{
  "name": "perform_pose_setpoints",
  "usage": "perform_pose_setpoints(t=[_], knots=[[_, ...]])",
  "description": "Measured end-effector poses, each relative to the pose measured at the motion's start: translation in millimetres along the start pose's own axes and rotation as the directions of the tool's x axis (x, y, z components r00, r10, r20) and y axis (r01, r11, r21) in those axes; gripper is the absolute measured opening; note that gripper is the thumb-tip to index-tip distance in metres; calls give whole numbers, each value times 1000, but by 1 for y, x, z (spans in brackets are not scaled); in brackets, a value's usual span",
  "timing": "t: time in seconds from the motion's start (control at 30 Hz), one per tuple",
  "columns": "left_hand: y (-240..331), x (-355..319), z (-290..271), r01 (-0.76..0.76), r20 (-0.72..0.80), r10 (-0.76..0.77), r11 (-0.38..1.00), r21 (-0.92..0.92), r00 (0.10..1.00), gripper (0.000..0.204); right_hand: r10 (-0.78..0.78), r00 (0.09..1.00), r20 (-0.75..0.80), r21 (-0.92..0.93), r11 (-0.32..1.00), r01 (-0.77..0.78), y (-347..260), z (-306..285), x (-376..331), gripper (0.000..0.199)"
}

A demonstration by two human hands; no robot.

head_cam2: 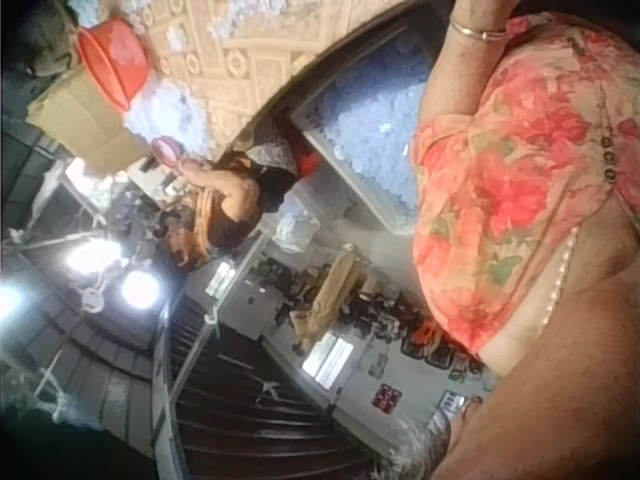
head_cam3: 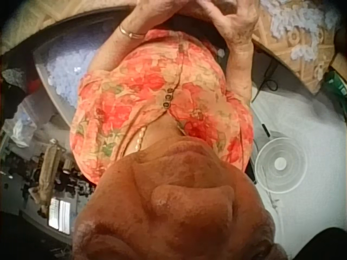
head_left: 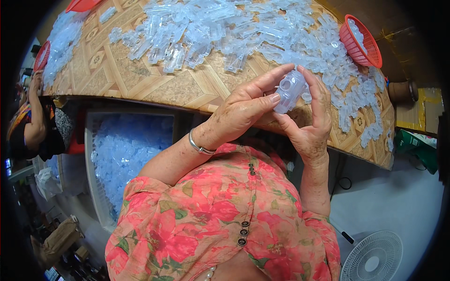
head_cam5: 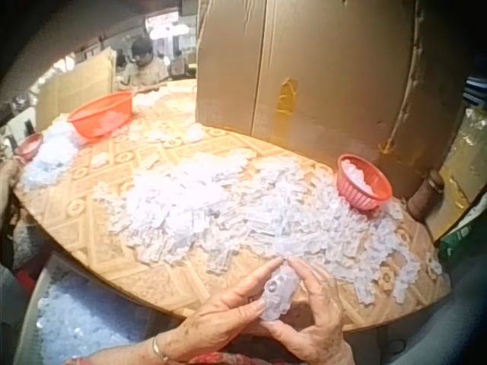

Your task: The person repeatedly picks up small, translucent plastic components from a table and a red basket, snaps them together to form a single unit, and places the assembled item into a large white bin below. The task involves continuous manual assembly of identical plastic pieces.

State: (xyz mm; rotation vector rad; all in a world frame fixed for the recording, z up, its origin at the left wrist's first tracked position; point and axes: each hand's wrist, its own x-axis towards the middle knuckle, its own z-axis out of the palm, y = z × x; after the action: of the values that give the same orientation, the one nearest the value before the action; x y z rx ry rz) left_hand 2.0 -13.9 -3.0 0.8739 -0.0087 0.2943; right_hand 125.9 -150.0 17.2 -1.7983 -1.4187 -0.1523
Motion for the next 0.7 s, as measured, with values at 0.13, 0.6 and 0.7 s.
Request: perform_pose_setpoints(t=[0.13, 0.6, 0.7], knots=[[-5, 0, 1, -22, 18, 23, 999, -41, 1000, 64, 16, 998, -53, 87, 996, -12, 2, 3, -7, 83], [-5, -4, -2, 12, 70, -11, 1000, -26, 997, 64, -6, 995, -96, 95, 995, 15, 2, 9, -16, 82], [-3, -4, -3, 48, 78, -46, 999, -25, 996, 66, -9, 994, -112, 95, 995, 20, 3, 11, -18, 82]])
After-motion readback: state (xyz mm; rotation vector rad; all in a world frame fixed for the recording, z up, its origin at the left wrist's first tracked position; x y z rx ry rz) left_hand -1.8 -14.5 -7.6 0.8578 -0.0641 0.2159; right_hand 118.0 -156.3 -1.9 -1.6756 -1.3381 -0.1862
